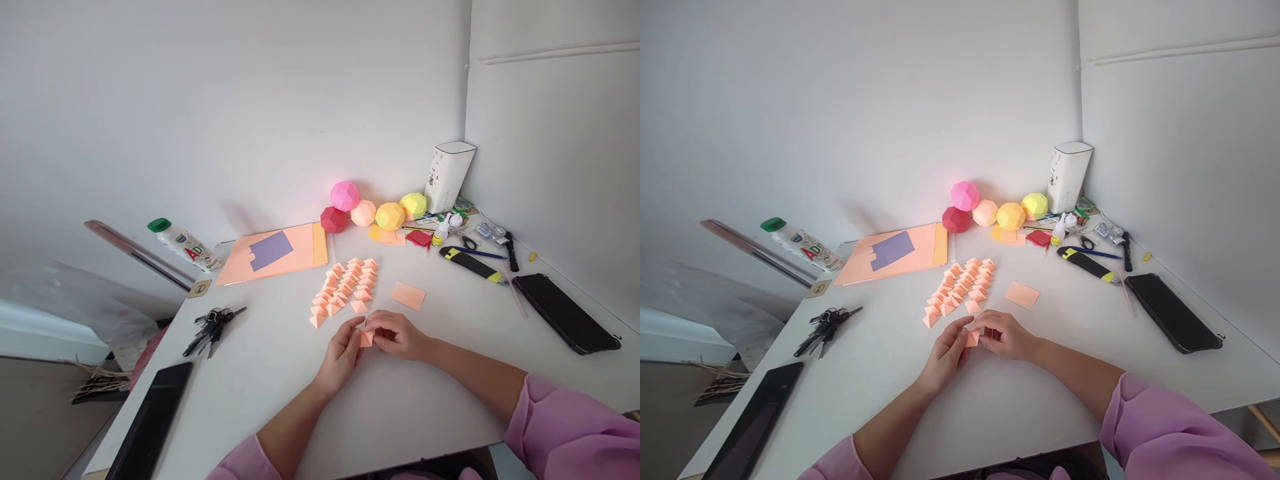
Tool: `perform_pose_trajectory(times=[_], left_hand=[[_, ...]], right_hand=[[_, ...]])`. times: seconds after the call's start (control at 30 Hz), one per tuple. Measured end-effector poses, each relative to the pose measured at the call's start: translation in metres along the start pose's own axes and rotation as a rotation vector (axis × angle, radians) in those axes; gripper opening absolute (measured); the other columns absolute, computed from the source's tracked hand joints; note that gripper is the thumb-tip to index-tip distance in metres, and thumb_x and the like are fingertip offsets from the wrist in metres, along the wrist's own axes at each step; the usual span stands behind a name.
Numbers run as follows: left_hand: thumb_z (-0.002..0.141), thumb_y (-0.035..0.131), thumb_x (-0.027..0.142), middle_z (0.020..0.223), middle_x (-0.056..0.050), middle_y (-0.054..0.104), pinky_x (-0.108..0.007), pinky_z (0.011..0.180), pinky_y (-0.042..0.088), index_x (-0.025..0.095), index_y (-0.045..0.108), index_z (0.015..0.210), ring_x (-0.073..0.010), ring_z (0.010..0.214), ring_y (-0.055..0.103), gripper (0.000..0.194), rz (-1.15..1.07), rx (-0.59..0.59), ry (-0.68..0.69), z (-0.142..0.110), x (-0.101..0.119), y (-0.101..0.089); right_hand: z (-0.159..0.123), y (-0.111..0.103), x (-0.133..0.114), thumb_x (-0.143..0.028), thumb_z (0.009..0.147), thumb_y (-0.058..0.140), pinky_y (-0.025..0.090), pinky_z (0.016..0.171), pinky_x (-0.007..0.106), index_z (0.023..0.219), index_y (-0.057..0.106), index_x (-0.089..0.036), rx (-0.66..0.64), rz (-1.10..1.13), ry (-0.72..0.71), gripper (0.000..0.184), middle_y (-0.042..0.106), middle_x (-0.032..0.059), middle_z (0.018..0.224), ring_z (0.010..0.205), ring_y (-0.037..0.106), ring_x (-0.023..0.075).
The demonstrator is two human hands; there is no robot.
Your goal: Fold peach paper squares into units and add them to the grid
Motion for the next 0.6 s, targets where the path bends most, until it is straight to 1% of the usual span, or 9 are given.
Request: perform_pose_trajectory(times=[0.13, 0.23, 0.3, 0.4, 0.43, 0.53, 0.6], left_hand=[[0.084, 0.040, 0.058, 0.051, 0.007, 0.039, -0.023, 0.049, 0.030, 0.014, 0.050, 0.117, -0.0098, 0.048, 0.037, 0.056, 0.024, 0.005, 0.024, 0.000, 0.001, -0.001], [0.086, 0.036, 0.057, 0.053, 0.006, 0.040, -0.024, 0.050, 0.031, 0.013, 0.054, 0.111, -0.0101, 0.049, 0.038, 0.053, 0.039, -0.004, 0.072, 0.000, 0.003, 0.000], [0.087, 0.036, 0.056, 0.054, 0.005, 0.041, -0.024, 0.051, 0.032, 0.014, 0.056, 0.108, -0.0104, 0.050, 0.039, 0.051, 0.038, 0.009, 0.087, 0.000, 0.005, -0.001], [0.086, 0.039, 0.054, 0.055, 0.005, 0.041, -0.024, 0.050, 0.033, 0.014, 0.057, 0.107, -0.0101, 0.049, 0.039, 0.049, 0.040, 0.032, 0.083, -0.001, 0.006, -0.002], [0.086, 0.039, 0.054, 0.055, 0.005, 0.042, -0.023, 0.050, 0.034, 0.015, 0.056, 0.108, -0.0100, 0.049, 0.039, 0.048, 0.040, 0.035, 0.082, -0.001, 0.007, -0.003], [0.087, 0.040, 0.052, 0.058, 0.004, 0.044, -0.023, 0.049, 0.034, 0.015, 0.056, 0.109, -0.0096, 0.049, 0.040, 0.046, 0.032, 0.036, 0.078, 0.000, 0.007, -0.003], [0.087, 0.040, 0.052, 0.059, 0.004, 0.044, -0.023, 0.050, 0.035, 0.015, 0.056, 0.107, -0.0094, 0.049, 0.041, 0.045, 0.030, 0.041, 0.076, 0.000, 0.006, -0.003]], right_hand=[[0.000, -0.001, 0.000, -0.019, 0.084, 0.051, 0.044, 0.050, 0.022, 0.088, 0.061, -0.018, 0.017, -0.014, -0.010, 0.011, 0.058, 0.0041, 0.081, 0.053, 0.051, 0.0086], [0.001, -0.003, -0.004, -0.025, 0.088, 0.048, 0.043, 0.050, 0.022, 0.086, 0.064, -0.017, 0.023, -0.055, 0.009, 0.018, 0.056, 0.0018, 0.069, 0.050, 0.050, 0.0087], [0.002, -0.004, -0.007, -0.028, 0.090, 0.046, 0.043, 0.050, 0.023, 0.084, 0.065, -0.016, 0.030, -0.079, 0.025, 0.023, 0.056, 0.0011, 0.063, 0.050, 0.050, 0.0093], [0.002, -0.005, -0.007, -0.031, 0.091, 0.044, 0.044, 0.050, 0.022, 0.078, 0.064, -0.015, 0.039, -0.083, 0.070, 0.029, 0.056, 0.0009, 0.062, 0.048, 0.050, 0.0087], [0.002, -0.005, -0.006, -0.033, 0.091, 0.044, 0.044, 0.050, 0.022, 0.080, 0.064, -0.015, 0.037, -0.070, 0.090, 0.029, 0.057, 0.0011, 0.064, 0.048, 0.050, 0.0084], [0.000, -0.004, 0.002, -0.035, 0.090, 0.046, 0.046, 0.048, 0.022, 0.097, 0.060, -0.017, 0.044, 0.005, 0.157, 0.025, 0.059, 0.0016, 0.072, 0.047, 0.052, 0.0079], [-0.002, -0.004, 0.007, -0.037, 0.089, 0.047, 0.046, 0.048, 0.022, 0.099, 0.058, -0.017, 0.050, 0.046, 0.201, 0.024, 0.060, 0.0013, 0.072, 0.047, 0.053, 0.0081]])
Point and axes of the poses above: each hand's wrist, its own z-axis towards the middle knuckle, its own y-axis out of the palm, x = y × z, the point moved 8 cm from there along z, towards the middle knuckle
